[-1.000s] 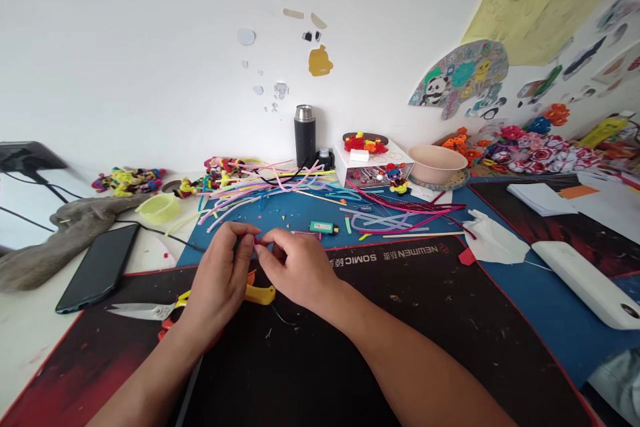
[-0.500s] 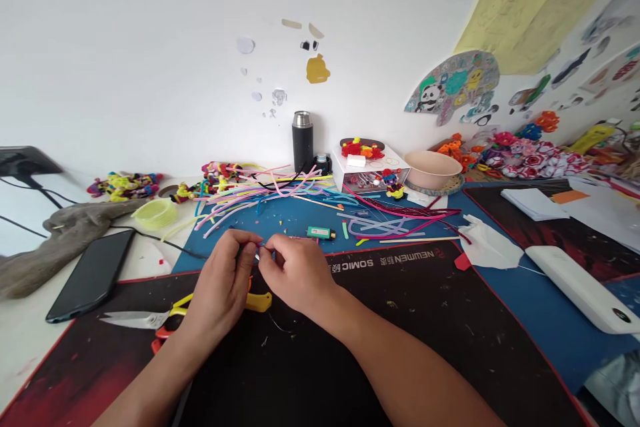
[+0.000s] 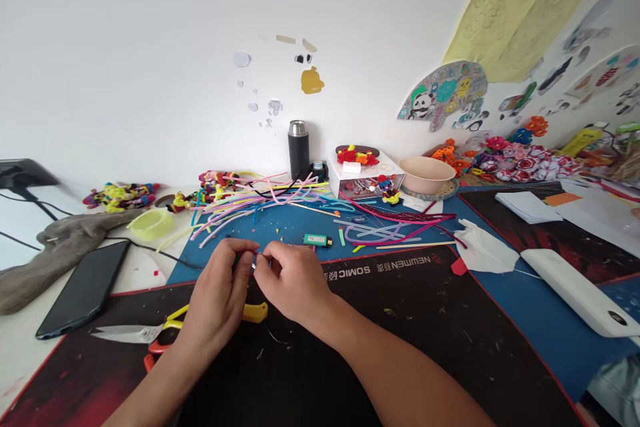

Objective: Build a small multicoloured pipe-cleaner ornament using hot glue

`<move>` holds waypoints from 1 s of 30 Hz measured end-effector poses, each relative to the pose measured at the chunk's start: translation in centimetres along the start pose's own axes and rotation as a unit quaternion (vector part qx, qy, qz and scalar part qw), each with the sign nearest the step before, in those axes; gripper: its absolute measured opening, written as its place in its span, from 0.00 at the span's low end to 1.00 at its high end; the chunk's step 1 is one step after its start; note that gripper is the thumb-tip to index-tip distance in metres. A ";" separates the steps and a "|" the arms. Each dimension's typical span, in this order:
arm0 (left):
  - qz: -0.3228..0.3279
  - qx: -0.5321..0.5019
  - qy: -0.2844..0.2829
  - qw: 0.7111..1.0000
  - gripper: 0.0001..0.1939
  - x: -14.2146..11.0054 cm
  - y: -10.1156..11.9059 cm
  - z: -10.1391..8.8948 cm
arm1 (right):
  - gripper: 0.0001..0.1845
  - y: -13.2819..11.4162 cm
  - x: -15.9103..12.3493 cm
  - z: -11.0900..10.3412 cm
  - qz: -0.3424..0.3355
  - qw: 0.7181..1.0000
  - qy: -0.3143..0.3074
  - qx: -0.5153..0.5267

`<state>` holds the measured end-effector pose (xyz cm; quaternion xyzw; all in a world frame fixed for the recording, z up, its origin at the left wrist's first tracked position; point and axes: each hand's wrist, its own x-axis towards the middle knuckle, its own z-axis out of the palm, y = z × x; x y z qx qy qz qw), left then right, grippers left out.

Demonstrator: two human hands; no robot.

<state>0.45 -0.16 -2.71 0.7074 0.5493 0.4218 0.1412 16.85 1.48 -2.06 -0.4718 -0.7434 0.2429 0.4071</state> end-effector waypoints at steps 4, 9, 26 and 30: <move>0.012 -0.017 -0.007 1.000 0.15 -0.1 0.3 -0.7 | 0.11 0.0 0.0 0.1 0.003 1.000 0.005 -0.002; 0.029 -0.043 -0.014 0.999 0.18 0.0 0.5 -1.2 | 0.11 0.1 0.0 0.3 -0.004 1.000 0.011 -0.001; -0.232 -0.346 -0.060 0.907 0.28 0.7 0.6 -2.1 | 0.12 0.1 0.2 -0.4 0.016 1.000 0.015 0.006; -0.265 -0.354 -0.095 0.892 0.32 0.8 0.3 -2.3 | 0.13 0.1 0.1 -0.4 0.003 1.000 0.024 0.014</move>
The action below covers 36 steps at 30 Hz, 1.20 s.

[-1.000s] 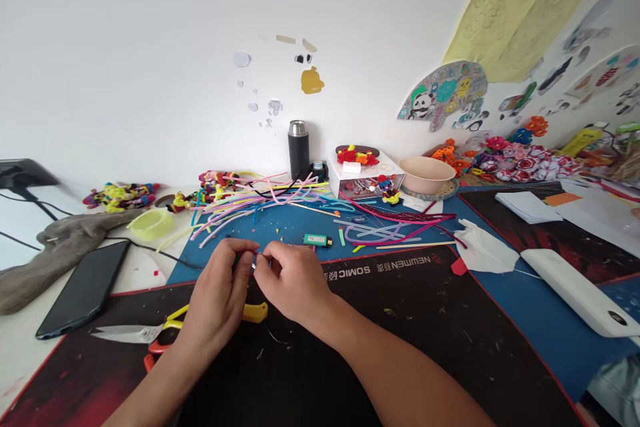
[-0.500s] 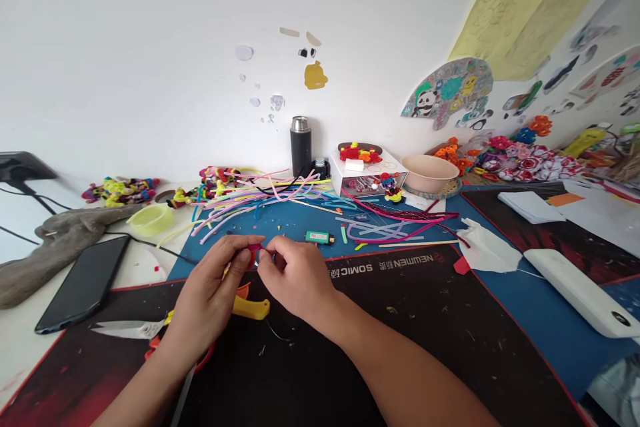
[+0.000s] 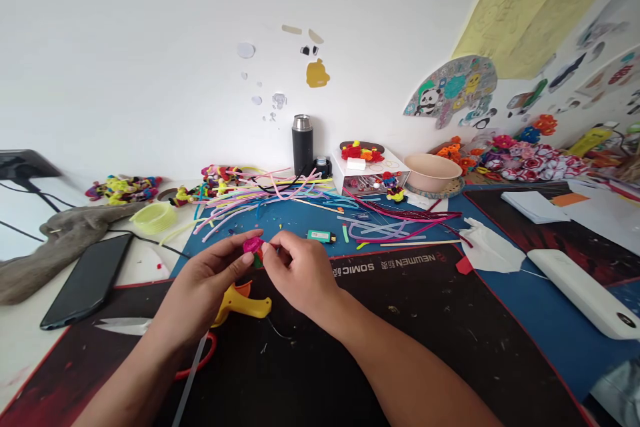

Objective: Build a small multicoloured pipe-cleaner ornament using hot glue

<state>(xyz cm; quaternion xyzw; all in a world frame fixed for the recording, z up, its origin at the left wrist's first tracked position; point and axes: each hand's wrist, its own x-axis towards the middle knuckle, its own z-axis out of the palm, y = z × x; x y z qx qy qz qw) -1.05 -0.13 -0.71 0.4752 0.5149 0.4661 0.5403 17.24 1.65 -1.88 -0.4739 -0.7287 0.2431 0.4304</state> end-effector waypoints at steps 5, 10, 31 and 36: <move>0.010 0.048 0.002 0.999 0.29 0.1 0.2 -0.4 | 0.12 0.1 0.0 0.0 -0.004 1.000 0.002 -0.001; 0.026 0.092 -0.008 0.995 0.28 0.0 0.6 -0.4 | 0.12 0.1 -0.1 0.1 -0.005 1.000 -0.005 0.000; 0.025 0.053 -0.027 0.998 0.24 -0.1 0.5 -0.3 | 0.11 -0.1 -0.1 -0.1 -0.006 1.000 -0.013 0.002; 0.027 0.038 -0.031 0.998 0.21 0.0 0.5 -0.4 | 0.11 -0.2 -0.1 -0.1 -0.004 1.000 -0.013 -0.006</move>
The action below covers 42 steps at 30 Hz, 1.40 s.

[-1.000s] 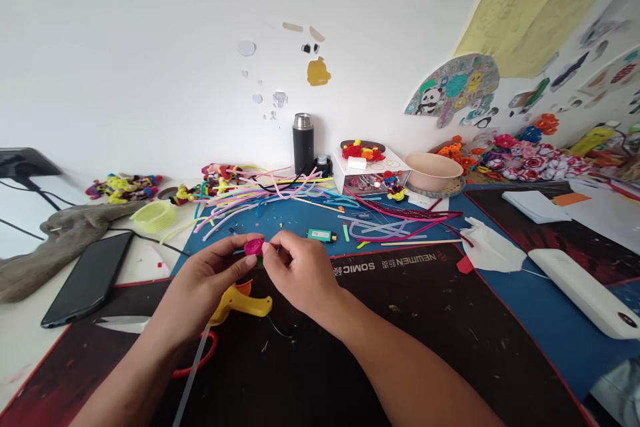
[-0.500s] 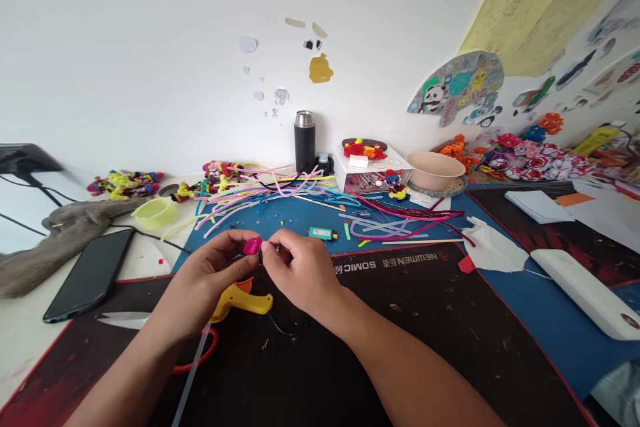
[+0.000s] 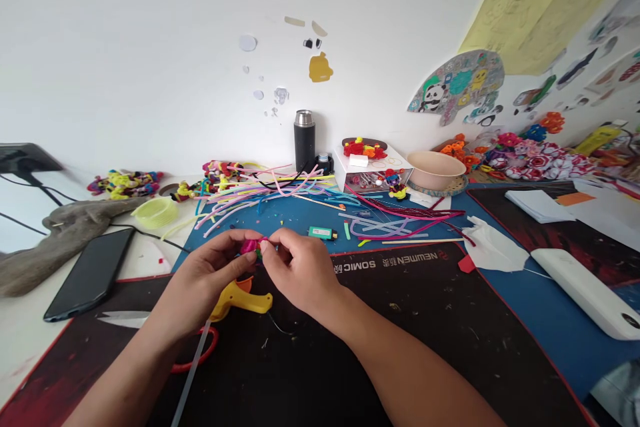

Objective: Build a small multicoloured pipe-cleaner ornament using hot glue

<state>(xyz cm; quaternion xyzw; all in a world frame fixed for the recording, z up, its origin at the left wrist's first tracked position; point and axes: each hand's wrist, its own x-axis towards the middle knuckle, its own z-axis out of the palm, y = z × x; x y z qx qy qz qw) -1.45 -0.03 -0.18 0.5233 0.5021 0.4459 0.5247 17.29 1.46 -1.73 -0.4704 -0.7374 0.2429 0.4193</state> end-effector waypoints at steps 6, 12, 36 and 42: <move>0.004 -0.036 -0.006 0.999 0.18 0.1 -0.2 -0.1 | 0.13 -0.1 0.0 -0.1 0.014 0.998 0.020 0.052; 0.000 -0.036 -0.012 0.999 0.19 0.1 -0.2 -0.1 | 0.12 -0.1 -0.1 -0.2 -0.001 0.997 0.012 0.070; 0.001 0.030 0.026 0.999 0.26 -0.3 0.8 0.5 | 0.06 -0.1 0.3 -0.3 0.054 0.987 -0.047 0.141; 0.008 0.026 0.014 1.000 0.24 -0.2 0.6 0.2 | 0.06 -0.1 0.5 -0.4 0.083 0.979 -0.061 0.176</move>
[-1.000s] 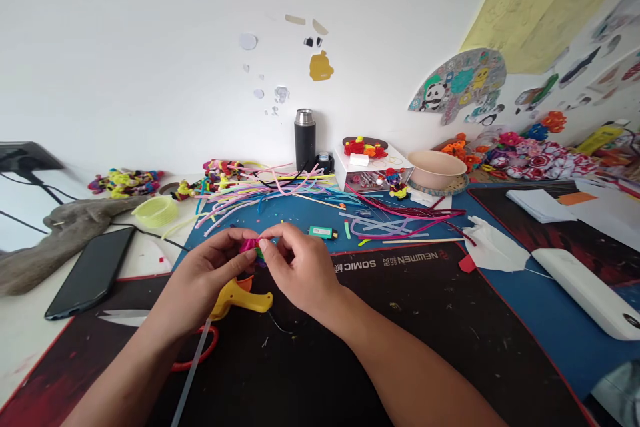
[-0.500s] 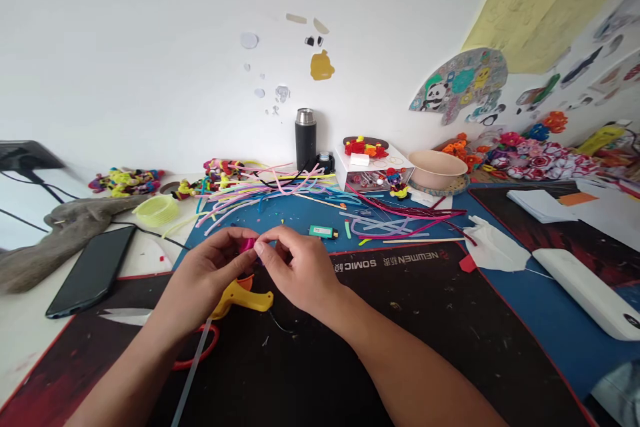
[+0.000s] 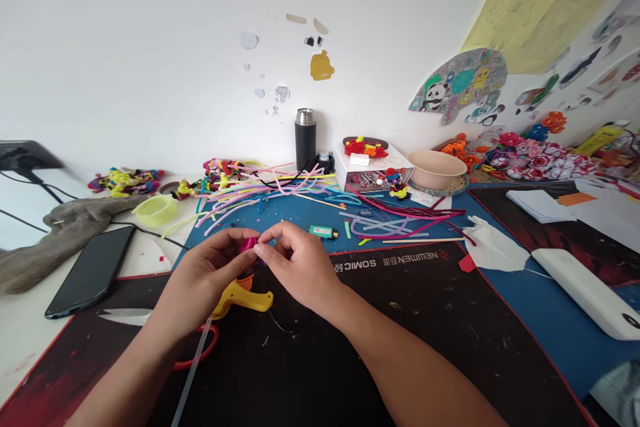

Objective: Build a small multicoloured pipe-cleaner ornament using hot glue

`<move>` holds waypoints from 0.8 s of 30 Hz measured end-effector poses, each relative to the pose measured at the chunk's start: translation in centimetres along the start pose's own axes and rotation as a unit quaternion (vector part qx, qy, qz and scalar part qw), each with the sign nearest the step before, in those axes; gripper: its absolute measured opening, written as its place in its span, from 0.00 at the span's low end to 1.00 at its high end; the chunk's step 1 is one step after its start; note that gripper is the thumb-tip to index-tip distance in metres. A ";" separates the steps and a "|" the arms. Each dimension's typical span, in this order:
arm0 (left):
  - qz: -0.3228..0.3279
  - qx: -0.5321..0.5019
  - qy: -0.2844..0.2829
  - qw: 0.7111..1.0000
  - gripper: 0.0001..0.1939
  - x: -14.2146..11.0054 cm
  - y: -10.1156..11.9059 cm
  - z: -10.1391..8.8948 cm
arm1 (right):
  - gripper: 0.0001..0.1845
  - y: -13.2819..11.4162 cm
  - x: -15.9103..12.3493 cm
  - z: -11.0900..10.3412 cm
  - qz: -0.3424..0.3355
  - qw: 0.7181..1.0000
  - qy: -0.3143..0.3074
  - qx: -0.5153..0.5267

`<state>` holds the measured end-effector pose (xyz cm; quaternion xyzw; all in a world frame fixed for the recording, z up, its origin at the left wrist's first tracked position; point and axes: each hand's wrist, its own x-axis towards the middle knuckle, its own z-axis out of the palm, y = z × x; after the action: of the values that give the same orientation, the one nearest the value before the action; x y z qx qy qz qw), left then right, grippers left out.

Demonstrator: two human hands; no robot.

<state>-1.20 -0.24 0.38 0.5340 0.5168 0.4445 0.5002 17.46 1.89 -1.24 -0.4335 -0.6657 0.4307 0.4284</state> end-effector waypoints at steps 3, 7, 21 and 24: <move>0.003 -0.016 -0.020 1.000 0.22 0.2 -0.5 -0.3 | 0.07 0.1 0.1 -0.1 0.006 1.000 -0.006 0.018; 0.008 -0.039 -0.023 0.999 0.22 0.3 -0.7 -0.3 | 0.10 0.1 0.1 -0.2 0.014 0.999 -0.011 0.042; 0.007 -0.027 0.017 0.999 0.25 0.2 0.1 0.3 | 0.12 0.3 0.3 -0.4 0.057 0.983 -0.063 0.162; 0.001 -0.024 0.015 1.000 0.26 0.2 0.1 0.2 | 0.12 0.3 0.5 -0.6 0.071 0.977 -0.077 0.186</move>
<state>-0.96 -0.08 0.44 0.5157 0.5123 0.4653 0.5051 17.92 2.53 -1.29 -0.3577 -0.5724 0.6082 0.4178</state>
